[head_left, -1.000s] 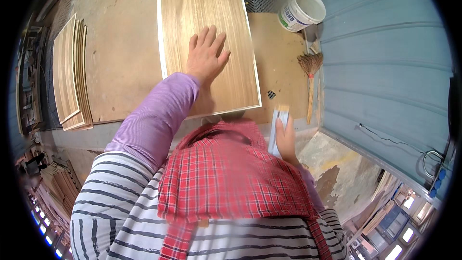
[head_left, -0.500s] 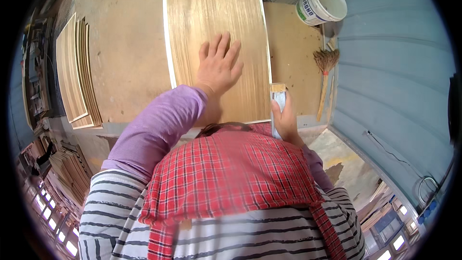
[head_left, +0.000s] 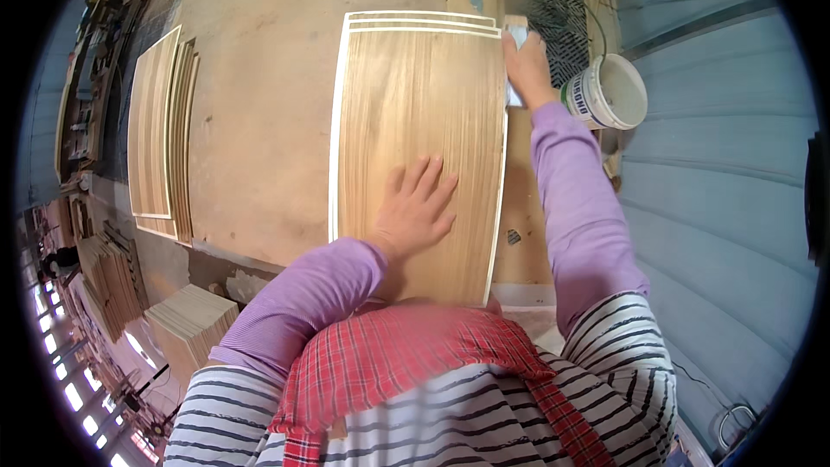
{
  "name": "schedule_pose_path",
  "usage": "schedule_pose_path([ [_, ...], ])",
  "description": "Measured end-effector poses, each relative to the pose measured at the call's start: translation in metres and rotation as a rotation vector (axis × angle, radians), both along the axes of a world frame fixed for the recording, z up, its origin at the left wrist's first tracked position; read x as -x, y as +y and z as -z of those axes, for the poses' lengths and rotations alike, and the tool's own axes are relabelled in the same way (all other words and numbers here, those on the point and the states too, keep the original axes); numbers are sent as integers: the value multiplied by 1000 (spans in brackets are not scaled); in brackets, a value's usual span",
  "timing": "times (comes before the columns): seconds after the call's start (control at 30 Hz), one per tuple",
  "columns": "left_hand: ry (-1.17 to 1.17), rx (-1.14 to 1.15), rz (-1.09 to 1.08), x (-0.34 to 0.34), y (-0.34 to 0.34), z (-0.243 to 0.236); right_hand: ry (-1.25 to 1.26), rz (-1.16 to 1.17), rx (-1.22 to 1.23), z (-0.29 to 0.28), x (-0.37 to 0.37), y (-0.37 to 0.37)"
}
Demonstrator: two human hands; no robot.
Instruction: The person smooths the edges of rectangular wooden panels using a sanding block. They then apply a white adhesive from a bottle along the panel edges and wipe the excess with a yellow cloth. The person handles the panels one at a time, stacking them on a workbench in a workshop.
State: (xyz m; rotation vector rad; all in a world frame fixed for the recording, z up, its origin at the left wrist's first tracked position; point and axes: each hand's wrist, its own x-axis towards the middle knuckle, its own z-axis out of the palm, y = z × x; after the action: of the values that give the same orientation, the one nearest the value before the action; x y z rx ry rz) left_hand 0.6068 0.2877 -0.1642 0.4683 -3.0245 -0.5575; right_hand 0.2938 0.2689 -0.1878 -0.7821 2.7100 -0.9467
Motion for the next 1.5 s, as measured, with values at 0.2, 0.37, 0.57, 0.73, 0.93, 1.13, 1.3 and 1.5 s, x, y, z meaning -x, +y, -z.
schedule_pose_path([
  [0.2,81,68,-44,2,-1,0,-91,-54,46,4,-52,55],
  [0.37,108,63,-85,0,5,4,-183,11,88,18,-219,224],
  [0.57,212,8,-83,-4,5,5,-612,106,-59,-49,-341,356],
  [0.73,473,-62,-557,-42,-29,46,-400,48,274,-57,-293,307],
  [0.93,256,-526,-849,-148,-73,105,-248,1,227,-20,-264,211],
  [1.13,100,-747,-772,-149,-69,36,-147,13,238,-19,-269,201],
  [1.3,77,-825,-834,-148,-80,32,-155,-27,157,-33,-282,186],
  [1.5,108,-936,-871,-160,-103,58,-126,-142,182,-31,-274,181],
])
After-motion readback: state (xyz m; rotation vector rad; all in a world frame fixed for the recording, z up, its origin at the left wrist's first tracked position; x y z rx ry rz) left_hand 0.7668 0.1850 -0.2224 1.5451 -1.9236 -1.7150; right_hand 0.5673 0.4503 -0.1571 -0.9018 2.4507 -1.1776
